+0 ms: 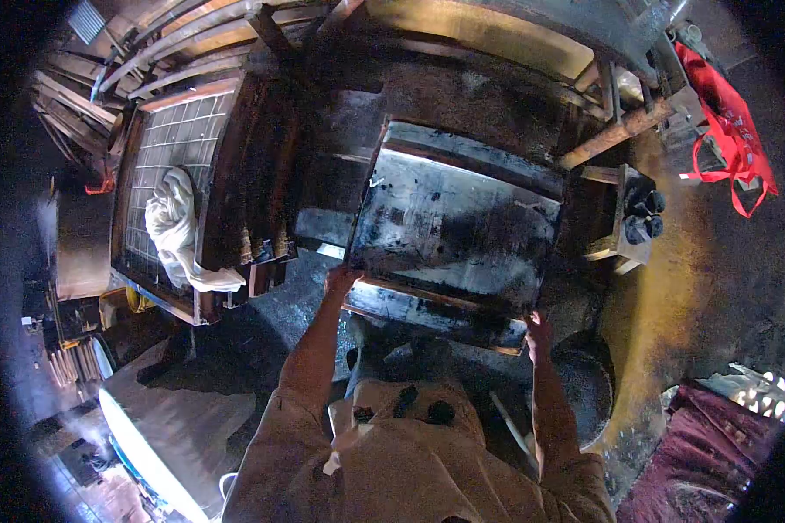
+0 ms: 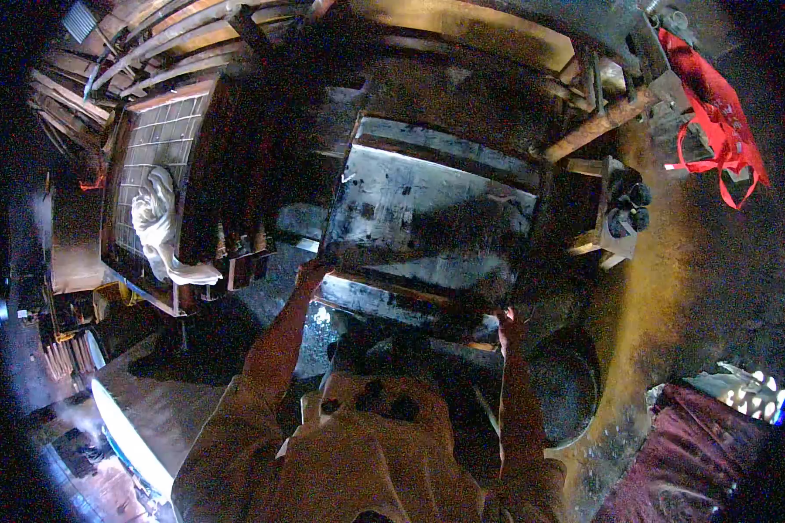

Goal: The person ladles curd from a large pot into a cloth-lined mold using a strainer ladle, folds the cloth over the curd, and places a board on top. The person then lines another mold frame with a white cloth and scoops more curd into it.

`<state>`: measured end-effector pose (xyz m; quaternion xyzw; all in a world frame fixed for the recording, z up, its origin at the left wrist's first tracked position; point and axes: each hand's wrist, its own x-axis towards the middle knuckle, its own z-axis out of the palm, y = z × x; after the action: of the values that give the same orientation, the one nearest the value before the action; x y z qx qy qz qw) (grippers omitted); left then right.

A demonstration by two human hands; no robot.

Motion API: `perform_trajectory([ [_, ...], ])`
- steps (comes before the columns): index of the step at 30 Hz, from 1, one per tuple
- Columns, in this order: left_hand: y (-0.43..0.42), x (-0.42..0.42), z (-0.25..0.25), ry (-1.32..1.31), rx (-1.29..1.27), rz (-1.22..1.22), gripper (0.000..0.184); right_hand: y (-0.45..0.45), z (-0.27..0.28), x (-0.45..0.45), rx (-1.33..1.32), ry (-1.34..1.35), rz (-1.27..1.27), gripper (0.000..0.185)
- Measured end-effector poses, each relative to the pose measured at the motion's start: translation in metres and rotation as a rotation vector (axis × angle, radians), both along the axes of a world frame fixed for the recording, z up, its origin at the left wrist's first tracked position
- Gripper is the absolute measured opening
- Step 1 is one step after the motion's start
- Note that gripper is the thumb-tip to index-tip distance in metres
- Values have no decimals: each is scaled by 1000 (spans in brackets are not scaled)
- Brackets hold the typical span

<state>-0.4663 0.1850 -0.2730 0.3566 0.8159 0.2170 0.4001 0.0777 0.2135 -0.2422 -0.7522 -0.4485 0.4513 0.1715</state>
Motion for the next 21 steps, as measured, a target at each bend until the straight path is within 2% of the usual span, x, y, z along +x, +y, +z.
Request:
perform_trajectory([
  [1,-4,-3,-16,102,-21,-19,42,-1,-5,3,-1,-4,1,41],
  [3,-1,6,19,98,-40,10,44,-3,-17,9,-29,1,-96,47],
  [5,-3,4,17,97,-59,37,47,-3,-26,9,-85,-9,-132,50],
  [6,-3,4,14,179,-121,23,47,-1,-29,11,-139,-21,-167,52],
  [7,-4,3,2,262,-181,8,47,3,-19,7,-137,-24,-162,52],
  [9,-11,3,-15,244,-163,56,48,8,10,-8,-206,171,-348,47],
  [11,-20,2,-45,226,-137,112,49,3,-3,-1,-175,203,-297,43],
  [12,-26,-1,-73,363,-70,4,48,2,-6,6,-144,236,-249,39],
  [13,-17,9,-24,305,-20,44,47,5,-5,17,-133,239,-228,39],
  [14,-6,22,31,246,30,82,45,9,-3,28,-304,482,-320,37],
  [16,-6,22,20,299,-31,81,45,12,29,0,-349,417,-293,35],
  [17,-4,20,15,348,-97,58,44,7,55,-31,-199,121,-182,36],
  [18,-1,22,35,355,-69,-16,46,4,-18,3,-109,-56,-77,39],
  [19,-10,25,26,305,70,43,46,0,-13,1,-27,-188,-74,38],
  [21,-10,28,20,340,-22,14,50,-3,12,-28,148,-330,-37,36],
])
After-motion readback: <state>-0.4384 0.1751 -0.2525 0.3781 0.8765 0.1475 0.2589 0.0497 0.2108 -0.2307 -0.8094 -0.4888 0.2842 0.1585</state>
